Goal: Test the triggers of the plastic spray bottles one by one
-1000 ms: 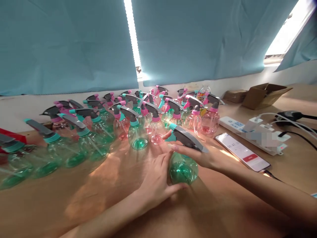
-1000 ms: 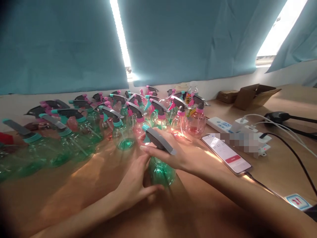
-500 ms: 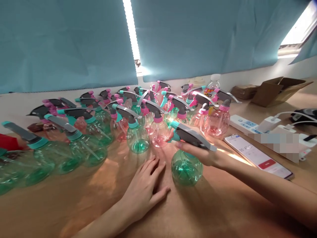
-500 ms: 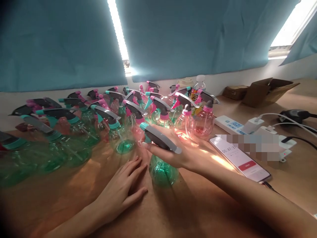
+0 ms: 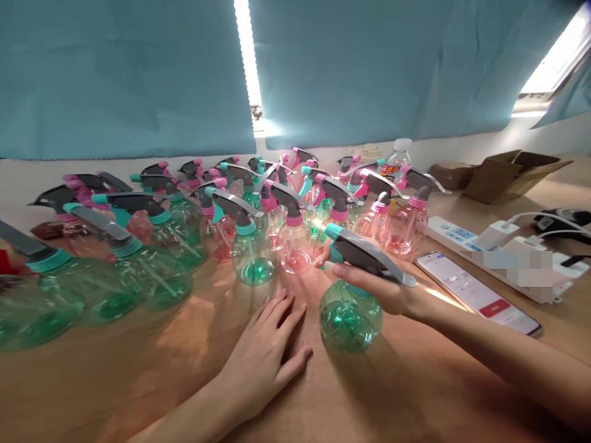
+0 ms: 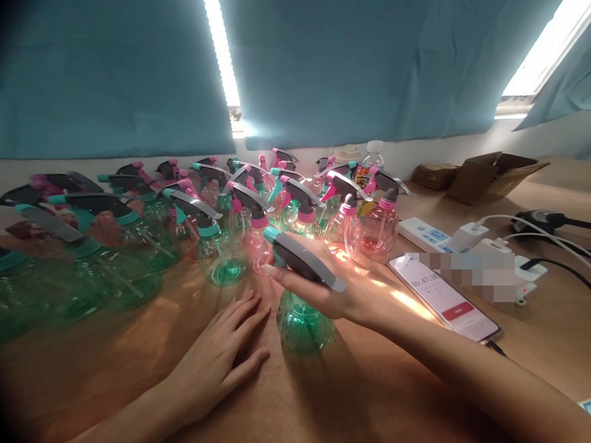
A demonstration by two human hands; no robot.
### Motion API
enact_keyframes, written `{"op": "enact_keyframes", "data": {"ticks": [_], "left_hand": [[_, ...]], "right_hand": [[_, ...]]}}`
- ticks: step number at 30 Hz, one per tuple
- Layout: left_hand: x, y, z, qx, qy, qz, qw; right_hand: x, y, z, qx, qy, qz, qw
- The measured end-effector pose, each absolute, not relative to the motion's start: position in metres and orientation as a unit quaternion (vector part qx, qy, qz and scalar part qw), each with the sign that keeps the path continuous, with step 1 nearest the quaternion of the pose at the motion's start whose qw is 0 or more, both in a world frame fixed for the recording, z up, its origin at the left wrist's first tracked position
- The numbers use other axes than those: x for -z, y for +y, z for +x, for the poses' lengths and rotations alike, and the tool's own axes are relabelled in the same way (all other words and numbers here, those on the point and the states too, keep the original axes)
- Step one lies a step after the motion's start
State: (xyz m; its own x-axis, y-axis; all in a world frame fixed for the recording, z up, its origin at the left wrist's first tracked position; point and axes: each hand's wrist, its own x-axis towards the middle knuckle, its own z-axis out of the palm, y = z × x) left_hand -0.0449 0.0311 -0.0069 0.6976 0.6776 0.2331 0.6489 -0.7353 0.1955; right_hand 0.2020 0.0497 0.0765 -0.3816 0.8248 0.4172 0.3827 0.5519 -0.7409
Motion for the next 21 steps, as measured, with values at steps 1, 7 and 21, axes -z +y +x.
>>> {"op": "enact_keyframes", "data": {"ticks": [1,7,21], "left_hand": [[0.0068,0.0313,-0.0449,-0.145,0.359,0.921,0.048],[0.0078,0.032,-0.0444,-0.151,0.36,0.919,0.05],[0.0036,0.0331,-0.043,-0.162,0.356,0.918,0.058]], "right_hand": [[-0.076,0.0495,0.2016,-0.279,-0.776,-0.392,0.408],[-0.0744,0.0489,0.1988,-0.306,-0.764,-0.38,0.422],[-0.0718,0.0496,0.1994,-0.357,-0.75,-0.346,0.436]]}}
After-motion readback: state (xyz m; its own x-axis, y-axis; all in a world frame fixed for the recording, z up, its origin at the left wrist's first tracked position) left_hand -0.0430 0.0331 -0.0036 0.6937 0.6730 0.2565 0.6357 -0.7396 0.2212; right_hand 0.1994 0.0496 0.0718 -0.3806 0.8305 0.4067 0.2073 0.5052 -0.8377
